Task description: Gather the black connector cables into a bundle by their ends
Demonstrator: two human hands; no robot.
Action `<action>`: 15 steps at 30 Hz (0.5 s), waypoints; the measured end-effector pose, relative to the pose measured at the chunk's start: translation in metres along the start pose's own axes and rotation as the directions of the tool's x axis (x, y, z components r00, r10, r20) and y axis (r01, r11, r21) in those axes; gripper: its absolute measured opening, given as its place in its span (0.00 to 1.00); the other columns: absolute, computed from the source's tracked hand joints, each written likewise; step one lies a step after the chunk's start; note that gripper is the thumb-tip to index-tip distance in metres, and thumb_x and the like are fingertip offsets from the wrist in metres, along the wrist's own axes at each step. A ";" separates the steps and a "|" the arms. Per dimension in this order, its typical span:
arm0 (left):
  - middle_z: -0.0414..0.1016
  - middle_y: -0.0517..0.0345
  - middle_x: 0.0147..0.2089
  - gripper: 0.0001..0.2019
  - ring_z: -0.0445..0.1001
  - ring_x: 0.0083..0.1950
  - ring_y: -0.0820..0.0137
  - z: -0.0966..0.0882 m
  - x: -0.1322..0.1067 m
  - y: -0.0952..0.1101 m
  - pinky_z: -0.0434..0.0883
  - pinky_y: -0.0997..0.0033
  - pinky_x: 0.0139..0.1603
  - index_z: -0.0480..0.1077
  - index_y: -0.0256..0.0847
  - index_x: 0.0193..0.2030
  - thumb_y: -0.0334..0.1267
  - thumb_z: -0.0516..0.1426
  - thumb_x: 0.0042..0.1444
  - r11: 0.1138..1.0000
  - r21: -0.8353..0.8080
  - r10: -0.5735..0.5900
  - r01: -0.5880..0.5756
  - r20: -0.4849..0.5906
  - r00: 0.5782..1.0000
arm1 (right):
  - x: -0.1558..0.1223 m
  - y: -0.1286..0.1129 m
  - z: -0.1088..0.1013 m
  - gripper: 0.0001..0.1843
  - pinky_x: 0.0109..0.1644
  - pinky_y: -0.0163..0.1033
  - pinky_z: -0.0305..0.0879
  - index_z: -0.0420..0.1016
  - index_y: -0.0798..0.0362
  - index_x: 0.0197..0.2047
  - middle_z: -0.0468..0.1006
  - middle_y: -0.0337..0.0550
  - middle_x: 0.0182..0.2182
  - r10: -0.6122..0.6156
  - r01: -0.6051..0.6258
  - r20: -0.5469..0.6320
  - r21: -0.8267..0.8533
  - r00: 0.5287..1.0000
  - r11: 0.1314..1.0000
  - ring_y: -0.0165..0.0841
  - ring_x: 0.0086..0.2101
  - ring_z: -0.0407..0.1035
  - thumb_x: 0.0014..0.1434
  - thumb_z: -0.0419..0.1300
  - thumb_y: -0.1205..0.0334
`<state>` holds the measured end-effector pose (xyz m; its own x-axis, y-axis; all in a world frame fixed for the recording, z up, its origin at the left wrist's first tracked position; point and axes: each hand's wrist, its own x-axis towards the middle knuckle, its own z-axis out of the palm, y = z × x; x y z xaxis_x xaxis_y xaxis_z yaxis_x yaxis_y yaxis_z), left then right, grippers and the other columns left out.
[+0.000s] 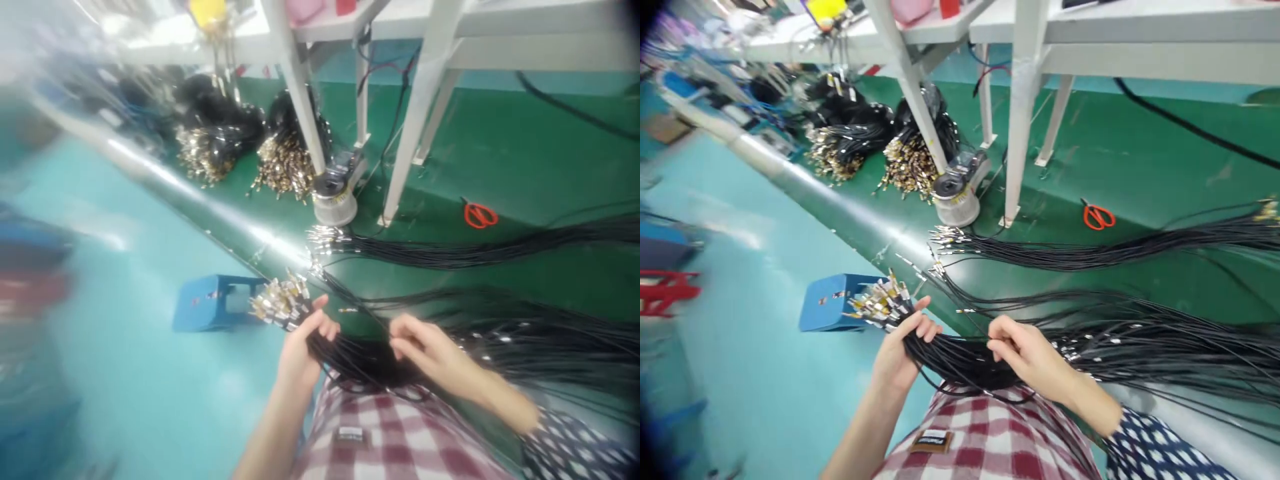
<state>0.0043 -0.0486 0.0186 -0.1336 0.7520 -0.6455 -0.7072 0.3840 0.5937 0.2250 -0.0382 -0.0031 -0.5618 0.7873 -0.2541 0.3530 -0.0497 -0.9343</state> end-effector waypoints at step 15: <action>0.57 0.65 0.18 0.08 0.58 0.22 0.76 0.002 -0.005 -0.002 0.64 0.71 0.33 0.70 0.34 0.31 0.34 0.64 0.46 1.000 -0.024 -0.016 0.017 0.057 0.998 | -0.040 0.007 0.006 0.12 0.32 0.34 0.58 0.61 0.50 0.34 0.72 0.37 0.25 0.131 -0.092 0.200 -0.194 0.971 0.977 0.30 0.28 0.65 0.67 0.45 0.55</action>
<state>0.0079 -0.0517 0.0217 -0.0826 0.7753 -0.6262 -0.7260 0.3836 0.5707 0.2452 -0.0739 -0.0014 -0.6487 0.6352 -0.4191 0.5416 -0.0016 -0.8406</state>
